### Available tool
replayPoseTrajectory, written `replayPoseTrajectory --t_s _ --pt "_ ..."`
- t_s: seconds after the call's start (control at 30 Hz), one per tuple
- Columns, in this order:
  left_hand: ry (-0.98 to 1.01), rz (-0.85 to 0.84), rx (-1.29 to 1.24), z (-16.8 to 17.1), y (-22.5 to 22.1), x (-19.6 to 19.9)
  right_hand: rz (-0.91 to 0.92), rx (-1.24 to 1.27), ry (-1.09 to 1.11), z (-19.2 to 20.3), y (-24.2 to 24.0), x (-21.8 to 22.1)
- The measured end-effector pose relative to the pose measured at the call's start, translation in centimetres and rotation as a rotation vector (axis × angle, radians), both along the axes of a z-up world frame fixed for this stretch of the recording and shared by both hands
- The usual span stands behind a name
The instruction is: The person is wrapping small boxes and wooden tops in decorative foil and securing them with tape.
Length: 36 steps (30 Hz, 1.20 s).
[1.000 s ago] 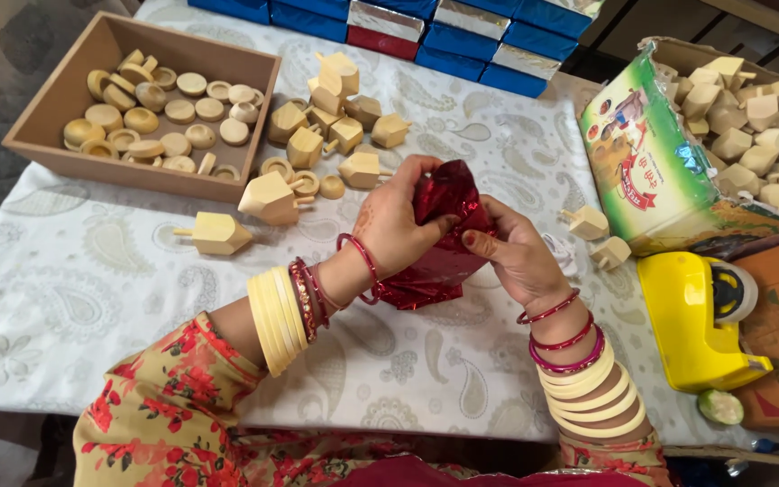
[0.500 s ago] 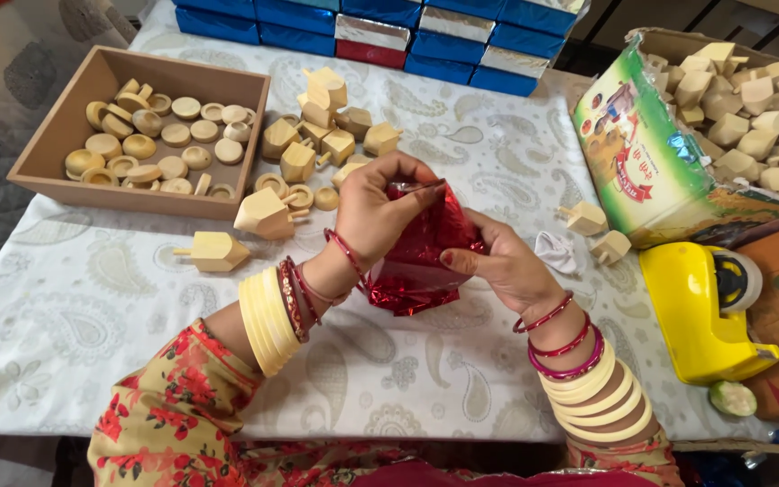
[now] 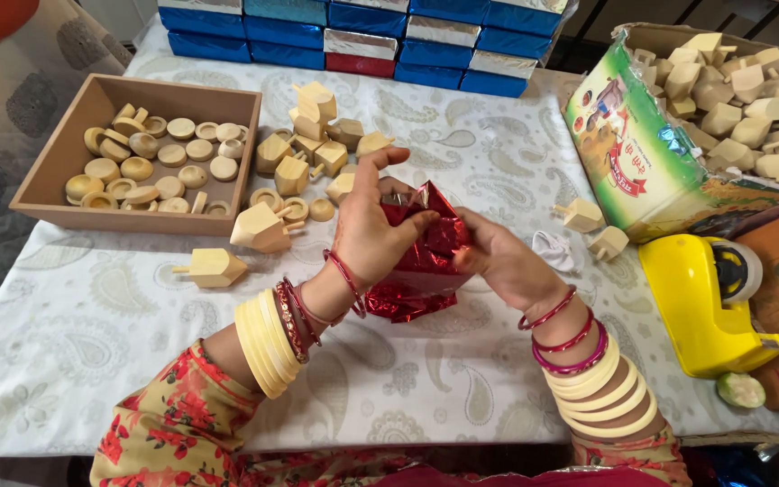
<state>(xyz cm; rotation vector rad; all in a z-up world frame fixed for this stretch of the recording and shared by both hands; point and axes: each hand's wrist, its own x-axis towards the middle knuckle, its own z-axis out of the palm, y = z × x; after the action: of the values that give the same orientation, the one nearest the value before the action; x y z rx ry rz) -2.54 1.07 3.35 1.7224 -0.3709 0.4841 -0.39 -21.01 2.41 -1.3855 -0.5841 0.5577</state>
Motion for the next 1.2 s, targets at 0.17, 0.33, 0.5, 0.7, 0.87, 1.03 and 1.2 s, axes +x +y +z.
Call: replayPoseTrajectory --t_s 0.17,0.33,0.5,0.7,0.87,1.03,1.2 --pt "-0.008 0.020 -0.057 0.1 0.1 0.1 -0.015 0.227 0.239 -0.4 -0.9 0.9" --pt "-0.018 0.022 -0.056 -0.2 0.3 0.3 -0.080 -0.009 0.144 -0.5 0.0 0.6" --pt "-0.033 0.062 0.041 -0.3 0.6 0.7 -0.104 0.023 0.139 -1.4 -0.3 1.1" --pt "-0.095 0.147 0.107 -1.5 0.6 1.3 -0.134 -0.010 0.105 -1.8 0.0 1.2" --pt "0.122 0.026 -0.111 -0.7 1.3 1.7 -0.166 0.016 0.069 -2.5 -0.2 1.7" --pt "0.449 -0.564 -0.450 -0.1 7.3 4.0 -0.196 -0.030 0.070 -2.4 -0.2 1.8" --pt "0.471 -0.834 -0.269 0.2 9.2 4.4 -0.187 -0.046 0.066 -2.6 -0.6 2.1"
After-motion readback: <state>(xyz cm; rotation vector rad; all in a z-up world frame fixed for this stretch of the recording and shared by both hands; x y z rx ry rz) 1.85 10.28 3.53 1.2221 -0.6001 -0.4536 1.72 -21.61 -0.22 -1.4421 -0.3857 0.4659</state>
